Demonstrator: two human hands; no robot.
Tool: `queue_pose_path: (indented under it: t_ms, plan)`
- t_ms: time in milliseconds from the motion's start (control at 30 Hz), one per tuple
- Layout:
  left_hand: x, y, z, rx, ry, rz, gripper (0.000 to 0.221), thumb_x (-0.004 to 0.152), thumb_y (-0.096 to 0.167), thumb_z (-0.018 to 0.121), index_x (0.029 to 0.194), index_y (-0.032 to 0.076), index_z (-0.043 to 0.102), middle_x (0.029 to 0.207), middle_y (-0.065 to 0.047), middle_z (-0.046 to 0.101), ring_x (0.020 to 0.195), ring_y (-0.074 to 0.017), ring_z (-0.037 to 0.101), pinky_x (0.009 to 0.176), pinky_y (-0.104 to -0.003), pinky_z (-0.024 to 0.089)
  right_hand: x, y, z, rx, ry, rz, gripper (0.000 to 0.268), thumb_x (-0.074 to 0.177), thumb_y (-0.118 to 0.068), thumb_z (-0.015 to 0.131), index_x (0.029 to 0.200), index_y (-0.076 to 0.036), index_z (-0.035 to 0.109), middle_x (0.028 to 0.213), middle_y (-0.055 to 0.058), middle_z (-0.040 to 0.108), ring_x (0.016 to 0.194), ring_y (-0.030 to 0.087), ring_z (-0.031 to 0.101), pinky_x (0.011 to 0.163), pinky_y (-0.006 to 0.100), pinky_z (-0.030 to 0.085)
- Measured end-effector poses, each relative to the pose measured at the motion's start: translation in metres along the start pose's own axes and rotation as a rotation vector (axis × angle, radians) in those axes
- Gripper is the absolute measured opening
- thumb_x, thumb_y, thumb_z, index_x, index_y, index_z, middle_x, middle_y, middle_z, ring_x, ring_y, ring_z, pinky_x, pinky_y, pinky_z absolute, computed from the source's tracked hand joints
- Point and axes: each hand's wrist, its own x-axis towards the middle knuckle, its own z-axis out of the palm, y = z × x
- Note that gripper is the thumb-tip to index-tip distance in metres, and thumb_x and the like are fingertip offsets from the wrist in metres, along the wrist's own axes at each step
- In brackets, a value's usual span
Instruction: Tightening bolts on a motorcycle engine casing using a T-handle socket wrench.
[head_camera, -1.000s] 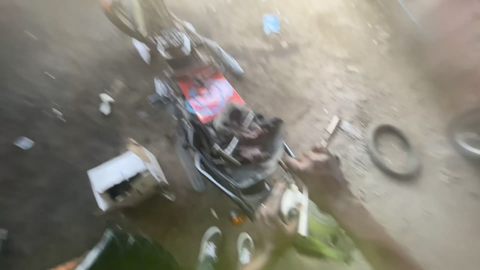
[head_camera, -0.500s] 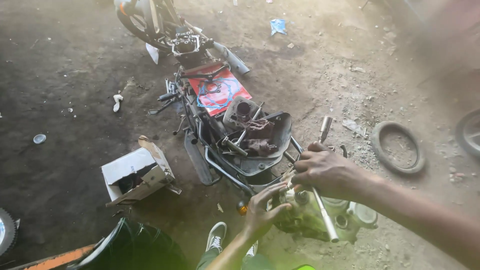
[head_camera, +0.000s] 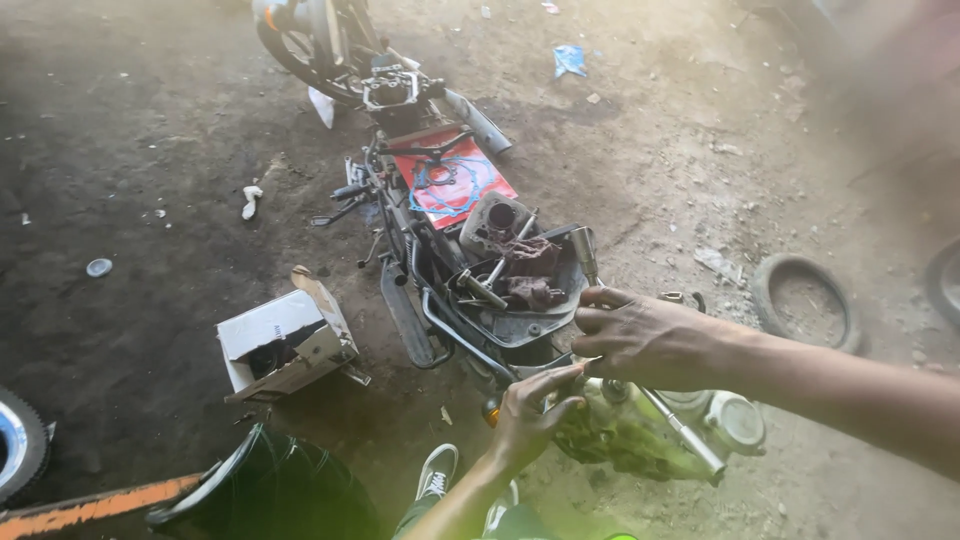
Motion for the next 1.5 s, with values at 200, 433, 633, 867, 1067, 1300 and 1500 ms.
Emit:
queue_pose_path:
  t_ms: [200, 433, 633, 867, 1067, 1300, 1500]
  plan:
    - [-0.006, 0.003, 0.008, -0.003, 0.088, -0.035, 0.042, 0.088, 0.009, 0.075, 0.129, 0.010, 0.066, 0.128, -0.014, 0.071, 0.117, -0.0255, 0.072, 0.103, -0.035, 0.060, 0.003, -0.011, 0.006, -0.030, -0.098, 0.139, 0.023, 0.082, -0.024, 0.077, 0.104, -0.024, 0.073, 0.109, 0.000, 0.065, 0.108, 0.026, 0.053, 0.114, 0.051, 0.028]
    - [-0.010, -0.006, 0.016, 0.082, 0.153, 0.034, 0.036, 0.091, 0.012, 0.074, 0.126, 0.006, 0.072, 0.120, -0.017, 0.074, 0.113, -0.0387, 0.069, 0.098, -0.051, 0.053, -0.012, -0.012, -0.045, -0.127, 0.124, -0.042, 0.025, 0.072, -0.007, 0.075, 0.090, -0.024, 0.078, 0.093, -0.007, 0.066, 0.100, 0.020, 0.058, 0.105, 0.049, 0.037]
    - [-0.020, -0.004, 0.025, 0.080, 0.199, -0.051, 0.040, 0.092, 0.016, 0.071, 0.132, 0.014, 0.069, 0.125, -0.013, 0.073, 0.119, -0.0350, 0.066, 0.101, -0.049, 0.051, 0.004, 0.008, 0.027, -0.089, 0.313, 0.034, 0.014, 0.079, -0.018, 0.070, 0.071, -0.030, 0.066, 0.074, -0.012, 0.059, 0.073, 0.014, 0.058, 0.090, 0.041, 0.042]
    - [-0.030, 0.010, 0.033, 0.130, 0.240, -0.066, 0.041, 0.093, 0.014, 0.067, 0.134, 0.015, 0.068, 0.125, -0.013, 0.072, 0.118, -0.0371, 0.066, 0.101, -0.050, 0.051, -0.012, -0.006, 0.003, -0.224, 0.275, -0.140, 0.015, 0.082, -0.013, 0.065, 0.074, -0.026, 0.065, 0.074, -0.010, 0.056, 0.078, 0.014, 0.055, 0.092, 0.041, 0.041]
    - [-0.044, 0.025, 0.058, 0.136, 0.137, -0.110, 0.121, 0.058, 0.052, 0.090, 0.154, 0.005, 0.032, 0.147, -0.024, 0.044, 0.139, -0.0444, 0.044, 0.119, -0.059, 0.029, 0.000, -0.003, 0.014, -0.156, 0.097, 0.057, 0.018, 0.087, -0.016, 0.062, 0.082, -0.032, 0.070, 0.075, -0.012, 0.061, 0.077, 0.015, 0.064, 0.089, 0.045, 0.043]
    - [-0.033, 0.014, 0.067, 0.155, 0.256, -0.119, 0.115, 0.051, 0.044, 0.094, 0.146, 0.009, 0.039, 0.139, -0.016, 0.046, 0.135, -0.0388, 0.046, 0.116, -0.053, 0.033, 0.006, -0.014, 0.024, -0.085, 0.551, 0.309, 0.010, 0.089, -0.022, 0.058, 0.079, -0.019, 0.059, 0.057, -0.003, 0.065, 0.066, 0.019, 0.070, 0.079, 0.036, 0.048]
    - [-0.040, 0.008, 0.062, 0.137, 0.261, -0.115, 0.112, 0.047, 0.041, 0.096, 0.142, 0.011, 0.044, 0.137, -0.011, 0.048, 0.136, -0.0327, 0.047, 0.117, -0.044, 0.034, 0.018, -0.026, 0.055, -0.138, 0.735, 0.560, 0.017, 0.085, -0.029, 0.058, 0.070, -0.022, 0.053, 0.051, 0.000, 0.060, 0.063, 0.018, 0.069, 0.076, 0.034, 0.049]
